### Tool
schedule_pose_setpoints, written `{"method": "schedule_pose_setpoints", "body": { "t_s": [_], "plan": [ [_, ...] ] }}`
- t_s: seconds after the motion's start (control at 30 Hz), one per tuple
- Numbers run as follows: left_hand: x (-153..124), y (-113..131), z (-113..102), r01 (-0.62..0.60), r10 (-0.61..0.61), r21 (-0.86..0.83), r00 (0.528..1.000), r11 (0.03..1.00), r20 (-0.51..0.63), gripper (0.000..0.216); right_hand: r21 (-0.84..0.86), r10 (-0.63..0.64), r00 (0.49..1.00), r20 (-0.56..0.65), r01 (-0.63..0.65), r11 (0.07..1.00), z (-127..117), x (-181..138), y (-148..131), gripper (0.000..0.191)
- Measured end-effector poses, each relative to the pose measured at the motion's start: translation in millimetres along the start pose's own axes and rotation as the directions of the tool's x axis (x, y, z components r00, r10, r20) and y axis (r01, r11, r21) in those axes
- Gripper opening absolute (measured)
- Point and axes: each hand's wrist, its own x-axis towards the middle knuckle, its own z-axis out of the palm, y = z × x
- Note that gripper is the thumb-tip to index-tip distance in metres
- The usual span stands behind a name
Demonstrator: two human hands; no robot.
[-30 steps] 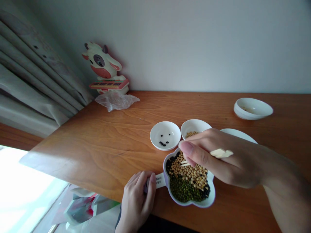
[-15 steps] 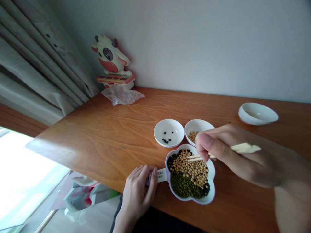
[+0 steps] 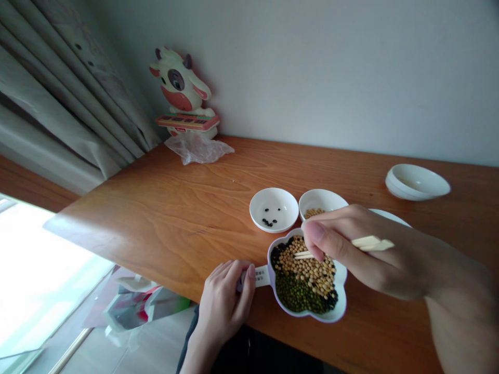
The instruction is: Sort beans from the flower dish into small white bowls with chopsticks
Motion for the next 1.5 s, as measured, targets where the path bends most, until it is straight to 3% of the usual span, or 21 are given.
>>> {"method": "schedule_pose_setpoints", "body": {
  "t_s": [0.63,0.9,1.1,1.5],
  "plan": [
    [-1.3,-4.3,1.9,-0.02,0.02,0.012,0.999,1.0,-0.032,0.023,0.103,-0.065,0.998,-0.003,0.065,0.993,2.4,2.0,1.1,0.053],
    [-1.4,-2.1,0.6,-0.017,0.017,0.01,1.0,1.0,-0.024,0.023,0.053,-0.073,0.997,0.008,0.072,0.996,2.4,4.3,-1.0,0.056],
    [-2.2,-3.0,1.1,-0.001,0.001,0.0,1.0,1.0,-0.007,0.022,0.039,0.008,1.0,0.003,-0.008,0.999,2.4,2.9,3.0,0.051],
    [-0.1,-0.7,0.5,0.001,-0.001,0.004,1.0,1.0,-0.007,0.023,0.005,-0.085,0.995,0.042,0.085,0.996,3.6,6.4,-0.8,0.049]
  ]
}}
